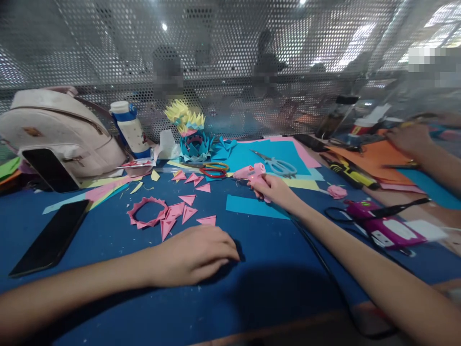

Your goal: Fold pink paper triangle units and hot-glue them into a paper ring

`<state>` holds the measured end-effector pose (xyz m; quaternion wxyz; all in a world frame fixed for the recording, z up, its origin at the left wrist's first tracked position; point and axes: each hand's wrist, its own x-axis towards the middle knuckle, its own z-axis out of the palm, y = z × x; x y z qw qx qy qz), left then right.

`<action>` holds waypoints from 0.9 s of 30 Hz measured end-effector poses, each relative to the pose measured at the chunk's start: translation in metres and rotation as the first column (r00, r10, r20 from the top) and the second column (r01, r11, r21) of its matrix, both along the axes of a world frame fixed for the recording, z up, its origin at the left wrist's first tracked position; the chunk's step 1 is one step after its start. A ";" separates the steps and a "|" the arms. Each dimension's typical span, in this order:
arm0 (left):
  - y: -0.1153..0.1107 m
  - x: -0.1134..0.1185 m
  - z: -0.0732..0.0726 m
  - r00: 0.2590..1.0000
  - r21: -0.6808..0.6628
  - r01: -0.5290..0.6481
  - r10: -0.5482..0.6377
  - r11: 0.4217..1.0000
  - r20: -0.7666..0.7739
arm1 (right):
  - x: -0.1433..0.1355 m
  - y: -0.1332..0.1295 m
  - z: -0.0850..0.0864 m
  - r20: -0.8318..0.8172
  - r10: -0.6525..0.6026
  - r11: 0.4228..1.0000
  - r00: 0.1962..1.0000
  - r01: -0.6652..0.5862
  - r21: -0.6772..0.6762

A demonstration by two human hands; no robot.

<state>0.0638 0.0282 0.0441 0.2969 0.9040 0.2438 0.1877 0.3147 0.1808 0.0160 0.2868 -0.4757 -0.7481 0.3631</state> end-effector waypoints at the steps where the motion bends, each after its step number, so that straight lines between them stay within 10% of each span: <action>1: 0.007 0.005 -0.003 0.997 -0.026 -0.050 0.051 0.998 0.052 | 0.002 0.000 0.002 -0.004 -0.003 1.000 1.000 0.003 0.007; 4: 0.034 0.021 -0.011 0.915 -0.274 -0.213 0.290 0.938 0.282 | 0.005 0.001 0.006 -0.029 0.008 1.000 1.000 -0.008 0.026; 6: 0.055 0.031 -0.016 0.763 -0.589 -0.248 0.530 0.769 0.370 | 0.004 0.001 0.008 -0.053 0.025 0.999 0.998 -0.024 0.034; 10: 0.084 0.049 -0.024 0.703 -0.743 -0.158 0.603 0.650 0.378 | 0.002 -0.002 0.007 -0.100 0.053 0.998 0.994 -0.051 0.028; 27: 0.070 0.041 -0.028 0.582 -0.785 0.034 0.627 0.618 0.519 | -0.001 -0.015 0.016 -0.235 0.083 0.996 0.969 -0.088 -0.015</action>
